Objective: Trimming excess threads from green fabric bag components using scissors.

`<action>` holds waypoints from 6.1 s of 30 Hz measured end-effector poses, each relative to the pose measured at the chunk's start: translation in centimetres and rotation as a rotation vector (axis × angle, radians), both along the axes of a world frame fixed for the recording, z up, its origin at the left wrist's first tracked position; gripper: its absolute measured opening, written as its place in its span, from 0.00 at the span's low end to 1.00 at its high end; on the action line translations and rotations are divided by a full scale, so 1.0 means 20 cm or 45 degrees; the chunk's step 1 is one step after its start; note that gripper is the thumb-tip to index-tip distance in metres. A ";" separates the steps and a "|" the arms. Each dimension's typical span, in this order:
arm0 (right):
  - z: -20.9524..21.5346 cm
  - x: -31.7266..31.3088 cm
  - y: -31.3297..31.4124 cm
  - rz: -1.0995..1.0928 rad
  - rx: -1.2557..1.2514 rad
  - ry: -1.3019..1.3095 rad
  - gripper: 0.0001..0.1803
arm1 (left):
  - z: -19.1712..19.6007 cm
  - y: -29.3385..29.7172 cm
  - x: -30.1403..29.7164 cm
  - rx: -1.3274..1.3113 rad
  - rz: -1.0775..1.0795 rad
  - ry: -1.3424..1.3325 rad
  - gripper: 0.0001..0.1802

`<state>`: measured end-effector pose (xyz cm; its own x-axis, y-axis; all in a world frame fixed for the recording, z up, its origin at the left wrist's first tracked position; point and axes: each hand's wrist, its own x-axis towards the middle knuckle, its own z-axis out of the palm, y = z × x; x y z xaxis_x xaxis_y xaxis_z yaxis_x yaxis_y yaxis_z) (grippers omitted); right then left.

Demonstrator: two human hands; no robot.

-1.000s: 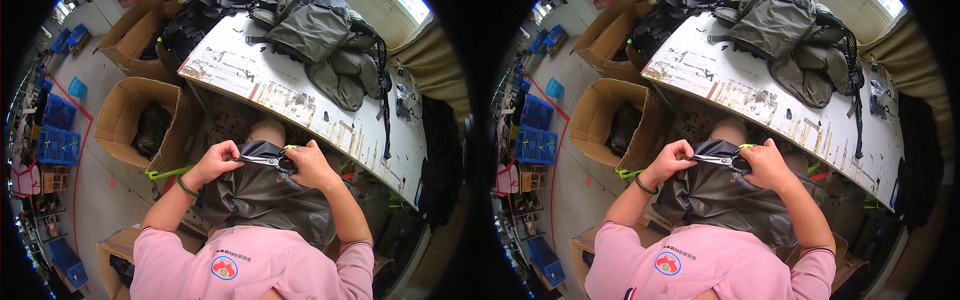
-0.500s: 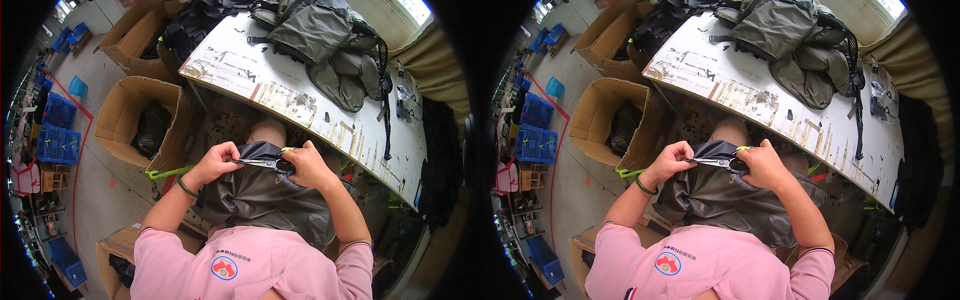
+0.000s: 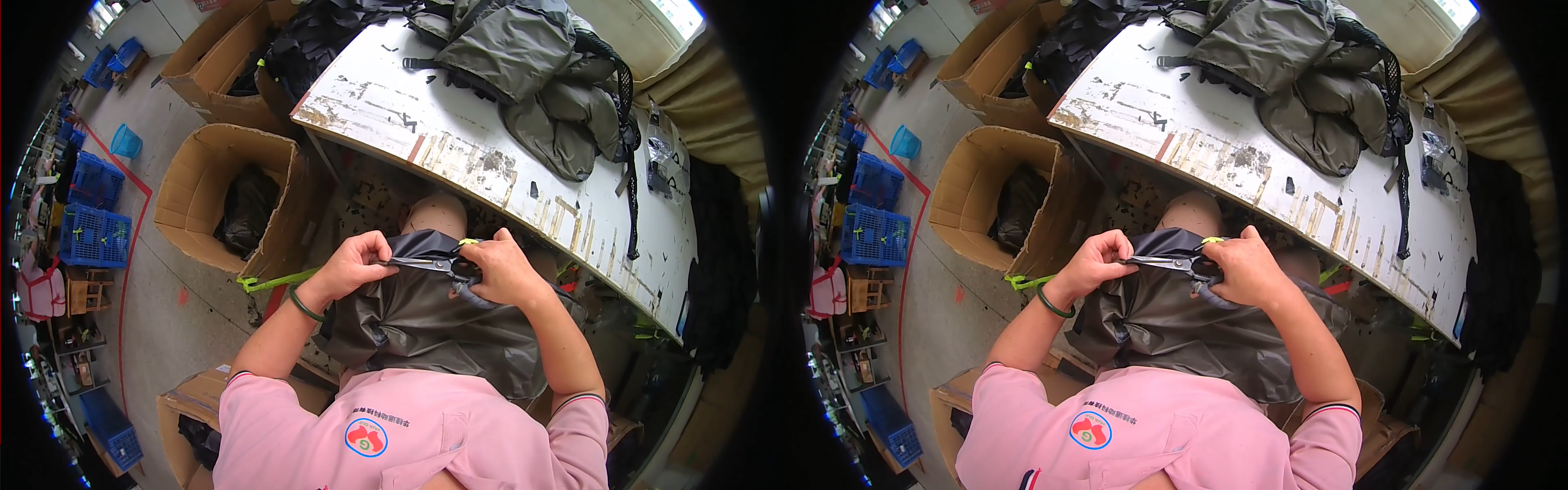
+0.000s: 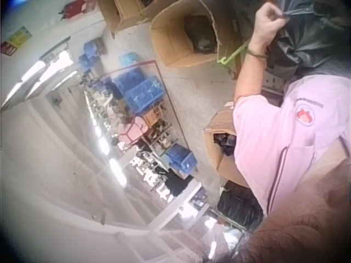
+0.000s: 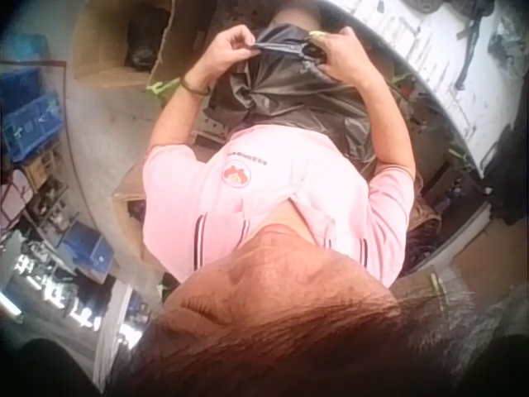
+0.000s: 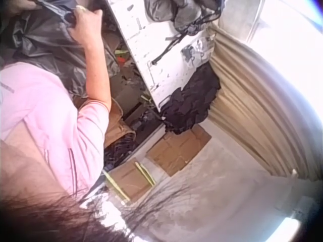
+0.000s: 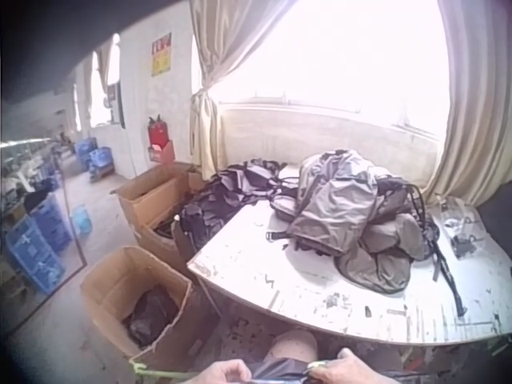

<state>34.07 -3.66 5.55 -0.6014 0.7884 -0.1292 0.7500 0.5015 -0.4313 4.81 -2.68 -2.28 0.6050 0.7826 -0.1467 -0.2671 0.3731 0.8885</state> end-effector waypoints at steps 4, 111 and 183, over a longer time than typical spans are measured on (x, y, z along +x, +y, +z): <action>0.00 0.00 0.00 0.018 -0.024 0.025 0.27 | 0.01 0.00 0.01 -0.009 0.005 -0.028 0.13; -0.15 1.09 -1.76 -1.818 -0.619 0.839 0.14 | 0.12 0.36 -0.05 0.159 -0.275 0.759 0.13; 0.13 0.31 -0.34 -0.208 0.269 -0.111 0.21 | 0.25 0.02 0.28 0.418 -0.289 0.478 0.07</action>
